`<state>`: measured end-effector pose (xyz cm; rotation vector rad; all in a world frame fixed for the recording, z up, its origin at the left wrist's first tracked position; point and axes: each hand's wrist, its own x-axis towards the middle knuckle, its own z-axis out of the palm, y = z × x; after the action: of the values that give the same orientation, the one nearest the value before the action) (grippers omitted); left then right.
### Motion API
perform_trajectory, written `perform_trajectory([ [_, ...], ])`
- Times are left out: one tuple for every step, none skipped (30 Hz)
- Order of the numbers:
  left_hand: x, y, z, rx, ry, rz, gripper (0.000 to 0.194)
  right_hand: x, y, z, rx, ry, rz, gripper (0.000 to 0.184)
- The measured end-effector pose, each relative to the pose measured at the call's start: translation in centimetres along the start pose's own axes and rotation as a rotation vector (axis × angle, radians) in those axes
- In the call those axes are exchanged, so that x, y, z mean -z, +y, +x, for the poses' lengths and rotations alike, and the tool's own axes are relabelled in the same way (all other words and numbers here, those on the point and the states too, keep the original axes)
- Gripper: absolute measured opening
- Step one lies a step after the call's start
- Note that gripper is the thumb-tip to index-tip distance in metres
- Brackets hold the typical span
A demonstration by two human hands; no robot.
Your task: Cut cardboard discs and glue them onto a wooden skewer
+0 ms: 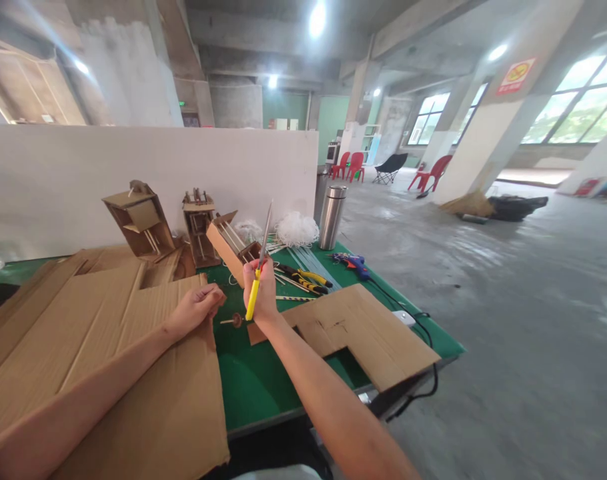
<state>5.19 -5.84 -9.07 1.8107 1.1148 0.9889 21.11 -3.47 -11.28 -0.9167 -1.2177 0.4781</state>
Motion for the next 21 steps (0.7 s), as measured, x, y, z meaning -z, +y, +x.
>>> perform_trajectory([
  [0.0,0.1,-0.1,0.001,0.001,0.006,0.029,0.0,0.0,0.0,0.001,0.0,-0.005,0.022],
  [0.1,0.2,-0.1,0.002,0.003,0.01,0.029,0.0,-0.1,0.0,0.002,0.001,-0.011,0.022],
  [0.1,0.2,-0.2,0.003,0.006,0.013,0.029,0.0,-0.2,0.0,0.004,0.001,-0.017,0.022],
  [0.1,0.2,-0.2,0.004,0.008,0.016,0.029,0.0,-0.3,0.0,0.006,0.001,-0.022,0.022],
  [0.1,0.2,-0.2,0.004,0.01,0.017,0.03,0.0,-0.4,0.0,0.009,-0.002,-0.026,0.022],
  [0.1,0.1,-0.2,0.002,0.012,0.017,0.03,0.0,-0.6,0.0,0.011,-0.006,-0.03,0.022],
  [0.1,0.0,-0.2,-0.002,0.016,0.016,0.031,0.0,-0.7,0.0,0.013,-0.012,-0.034,0.022],
  [0.1,-0.1,-0.1,-0.007,0.02,0.012,0.032,0.1,-0.9,-0.1,0.014,-0.018,-0.037,0.021],
  [0.1,-0.3,-0.1,-0.013,0.025,0.009,0.034,0.1,-1.0,-0.1,0.015,-0.023,-0.041,0.021],
  [0.0,-0.4,0.0,-0.02,0.032,0.005,0.035,0.1,-1.2,-0.1,0.016,-0.028,-0.044,0.02],
  [0.0,-0.6,0.0,-0.028,0.04,0.003,0.037,0.1,-1.3,-0.1,0.016,-0.031,-0.048,0.02],
  [0.0,-0.7,0.1,-0.034,0.047,0.003,0.038,0.2,-1.4,-0.1,0.016,-0.034,-0.051,0.02],
  [0.0,-0.8,0.1,-0.038,0.053,0.004,0.039,0.2,-1.4,-0.1,0.016,-0.036,-0.053,0.02],
  [0.0,-0.9,0.2,-0.041,0.058,0.005,0.04,0.2,-1.5,-0.1,0.014,-0.037,-0.054,0.02],
  [0.0,-1.0,0.2,-0.04,0.061,0.007,0.04,0.2,-1.5,-0.1,0.012,-0.038,-0.054,0.021],
  [0.0,-1.1,0.2,-0.037,0.063,0.007,0.04,0.2,-1.5,-0.1,0.008,-0.038,-0.053,0.021],
  [0.0,-1.1,0.2,-0.033,0.065,0.007,0.039,0.1,-1.4,-0.1,0.004,-0.038,-0.052,0.022],
  [0.0,-1.1,0.2,-0.027,0.066,0.006,0.039,0.1,-1.4,-0.1,-0.001,-0.038,-0.051,0.022],
  [0.0,-1.1,0.2,-0.021,0.066,0.004,0.039,0.1,-1.3,-0.1,-0.007,-0.038,-0.049,0.023],
  [0.0,-1.1,0.2,-0.015,0.066,0.003,0.038,0.1,-1.3,-0.1,-0.014,-0.036,-0.048,0.023],
  [0.0,-1.0,0.2,-0.009,0.064,0.002,0.038,0.1,-1.2,-0.1,-0.022,-0.034,-0.046,0.023],
])
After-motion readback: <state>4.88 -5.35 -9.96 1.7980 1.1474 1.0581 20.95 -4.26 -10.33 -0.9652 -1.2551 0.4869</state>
